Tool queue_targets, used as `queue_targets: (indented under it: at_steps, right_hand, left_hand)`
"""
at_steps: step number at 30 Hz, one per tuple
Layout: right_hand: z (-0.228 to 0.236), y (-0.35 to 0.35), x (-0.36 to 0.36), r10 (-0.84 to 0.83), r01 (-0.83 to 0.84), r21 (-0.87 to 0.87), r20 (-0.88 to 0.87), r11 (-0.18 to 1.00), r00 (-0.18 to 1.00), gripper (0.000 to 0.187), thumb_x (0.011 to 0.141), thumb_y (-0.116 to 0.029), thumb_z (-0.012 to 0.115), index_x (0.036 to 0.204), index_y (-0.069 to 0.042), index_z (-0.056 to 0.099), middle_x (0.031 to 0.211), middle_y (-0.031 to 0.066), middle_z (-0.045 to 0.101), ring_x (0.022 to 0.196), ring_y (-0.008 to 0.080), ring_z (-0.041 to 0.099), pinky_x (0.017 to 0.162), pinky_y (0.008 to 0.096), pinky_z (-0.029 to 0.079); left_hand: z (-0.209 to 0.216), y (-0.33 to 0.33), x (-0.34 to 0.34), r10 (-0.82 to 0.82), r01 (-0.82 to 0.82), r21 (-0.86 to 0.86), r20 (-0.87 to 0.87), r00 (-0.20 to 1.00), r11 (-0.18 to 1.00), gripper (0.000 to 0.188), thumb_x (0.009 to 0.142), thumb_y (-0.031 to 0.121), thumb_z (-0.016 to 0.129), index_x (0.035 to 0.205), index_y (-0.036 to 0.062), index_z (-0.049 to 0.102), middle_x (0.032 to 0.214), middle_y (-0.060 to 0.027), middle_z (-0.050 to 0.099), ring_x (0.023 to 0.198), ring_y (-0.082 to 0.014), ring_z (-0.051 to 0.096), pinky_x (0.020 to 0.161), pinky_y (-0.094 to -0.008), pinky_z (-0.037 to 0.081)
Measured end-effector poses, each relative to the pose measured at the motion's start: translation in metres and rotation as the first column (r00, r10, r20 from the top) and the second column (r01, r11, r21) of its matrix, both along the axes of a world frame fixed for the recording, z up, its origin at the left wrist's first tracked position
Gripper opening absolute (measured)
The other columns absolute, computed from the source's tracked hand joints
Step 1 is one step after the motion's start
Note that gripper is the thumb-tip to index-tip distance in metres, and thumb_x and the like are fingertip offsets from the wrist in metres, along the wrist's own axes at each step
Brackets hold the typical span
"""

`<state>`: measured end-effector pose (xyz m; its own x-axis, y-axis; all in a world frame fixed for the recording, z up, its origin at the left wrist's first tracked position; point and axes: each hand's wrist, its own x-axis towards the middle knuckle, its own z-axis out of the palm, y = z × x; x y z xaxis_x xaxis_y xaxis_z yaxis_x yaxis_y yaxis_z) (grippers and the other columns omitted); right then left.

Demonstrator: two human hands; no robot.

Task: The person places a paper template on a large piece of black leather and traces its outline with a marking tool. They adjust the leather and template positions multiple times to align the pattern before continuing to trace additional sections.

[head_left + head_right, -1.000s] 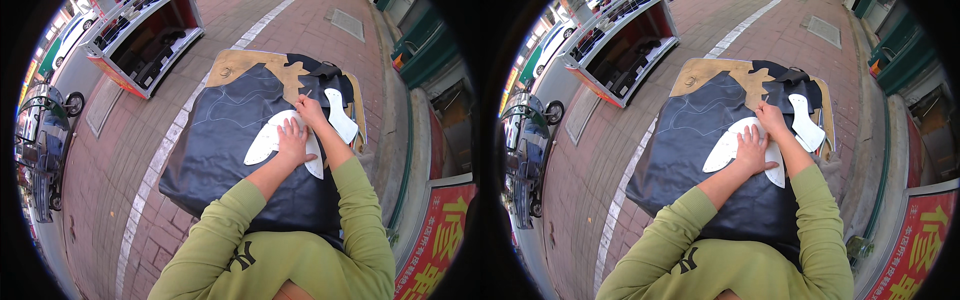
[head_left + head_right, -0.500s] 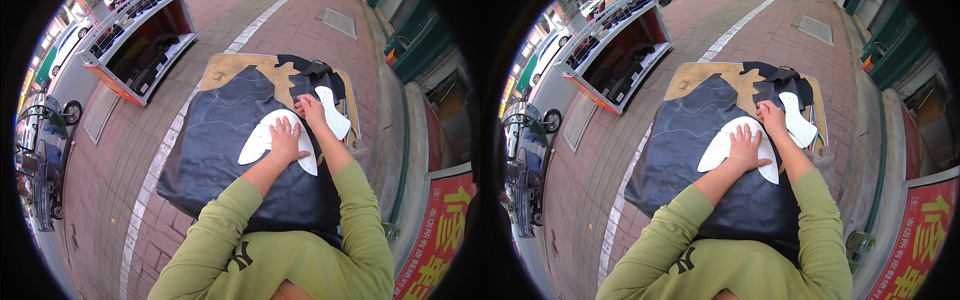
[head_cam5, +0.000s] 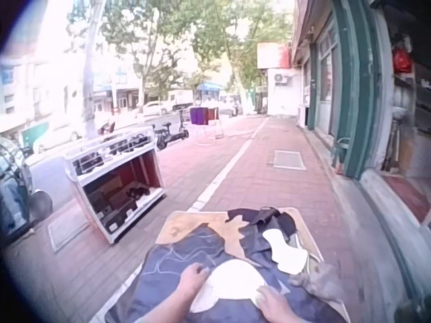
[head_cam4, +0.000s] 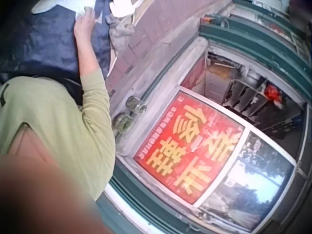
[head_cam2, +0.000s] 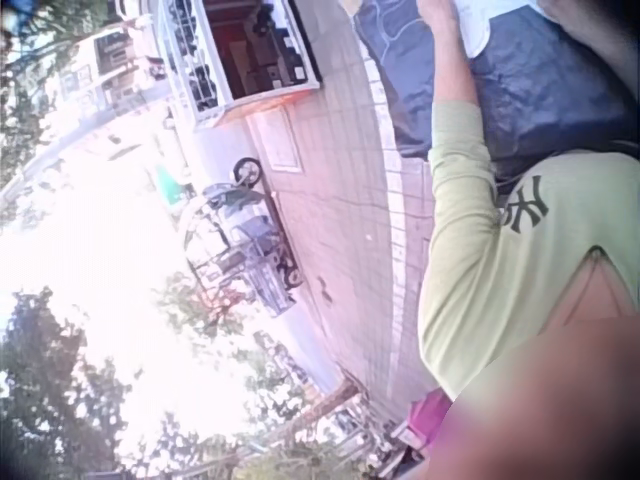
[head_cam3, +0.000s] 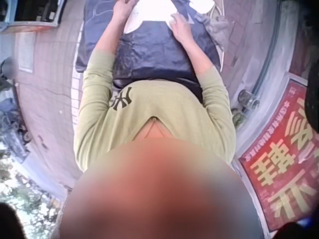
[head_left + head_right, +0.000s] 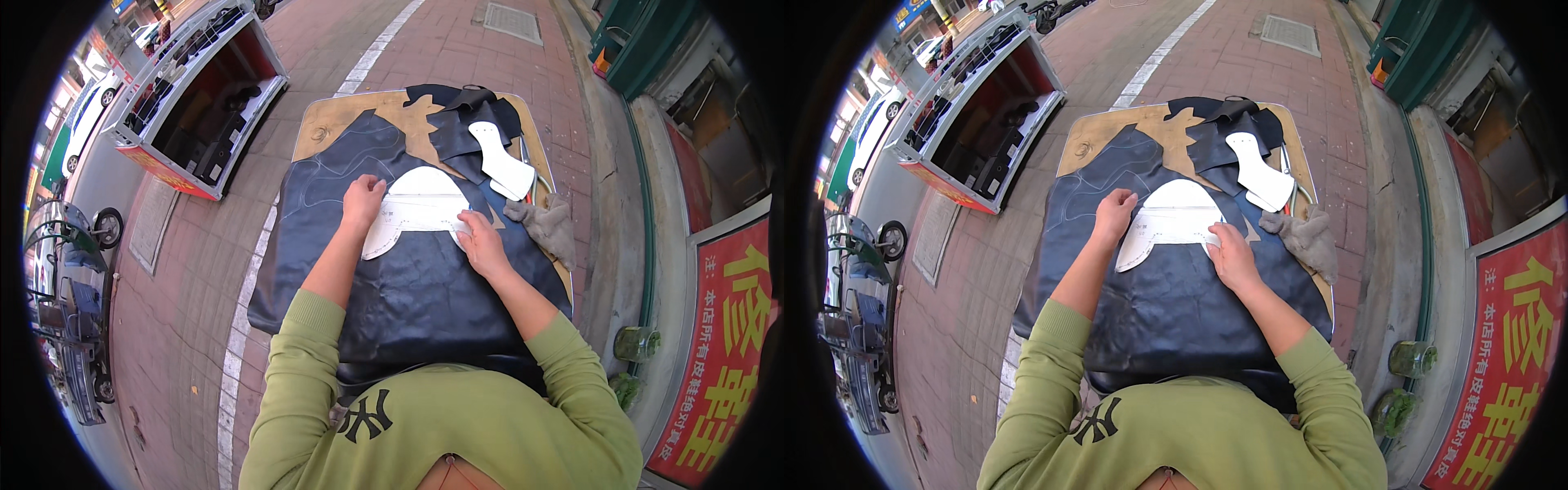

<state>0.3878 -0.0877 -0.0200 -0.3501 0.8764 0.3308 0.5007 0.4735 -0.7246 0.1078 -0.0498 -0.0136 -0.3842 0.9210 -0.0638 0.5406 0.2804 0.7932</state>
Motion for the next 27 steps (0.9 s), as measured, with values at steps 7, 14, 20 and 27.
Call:
queue_targets:
  at_steps: [7, 14, 20, 27]
  right_hand:
    - [0.004, -0.003, -0.003, -0.014, 0.015, -0.045, 0.024, 0.999, 1.000, 0.033, 0.088, -0.015, 0.067, 0.116, -0.002, 0.056, 0.120, 0.0171, 0.059, 0.112, 0.0373, 0.057, 0.093, 0.0404, 0.047]
    - [0.070, -0.033, 0.015, -0.178, -0.529, -0.498, -0.821, 0.687, 0.542, 0.069, 0.097, -0.061, 0.048, 0.141, -0.007, 0.044, 0.134, 0.0110, 0.054, 0.124, 0.0264, 0.054, 0.105, 0.0367, 0.042]
    - [0.130, -0.053, 0.094, -0.262, -0.472, -0.525, -0.816, 0.708, 0.516, 0.058, 0.092, -0.021, 0.068, 0.140, 0.000, 0.043, 0.130, 0.0159, 0.059, 0.117, 0.0247, 0.060, 0.100, 0.0380, 0.050]
    - [0.088, -0.043, 0.142, -0.340, -0.231, -0.686, -0.589, 0.690, 0.733, 0.031, 0.086, -0.001, 0.069, 0.114, -0.003, 0.057, 0.110, 0.0106, 0.067, 0.099, 0.0165, 0.066, 0.090, 0.0323, 0.054]
  left_hand:
    - [0.027, -0.023, -0.004, 0.132, 0.069, -0.329, 0.549, 0.825, 0.942, 0.035, 0.097, 0.030, 0.061, 0.120, 0.0045, 0.063, 0.098, -0.0056, 0.069, 0.086, -0.0174, 0.065, 0.070, -0.0327, 0.053]
    - [0.085, -0.088, 0.096, -0.632, 0.545, 0.323, 0.454, 0.628, 0.774, 0.062, 0.102, 0.051, 0.041, 0.148, 0.0098, 0.043, 0.150, -0.0188, 0.041, 0.137, -0.0321, 0.039, 0.112, -0.0460, 0.031]
    - [0.111, -0.153, 0.184, -0.496, 0.813, 0.342, -0.659, 0.565, 0.472, 0.089, 0.076, 0.048, 0.075, 0.150, 0.0145, 0.039, 0.159, -0.0157, 0.027, 0.147, -0.0341, 0.024, 0.115, -0.0598, 0.020]
    - [0.067, -0.172, 0.186, -0.427, 0.876, 0.118, -0.837, 0.342, 0.468, 0.062, 0.087, 0.026, 0.059, 0.145, 0.0102, 0.044, 0.154, -0.0146, 0.038, 0.142, -0.0291, 0.037, 0.115, -0.0545, 0.026]
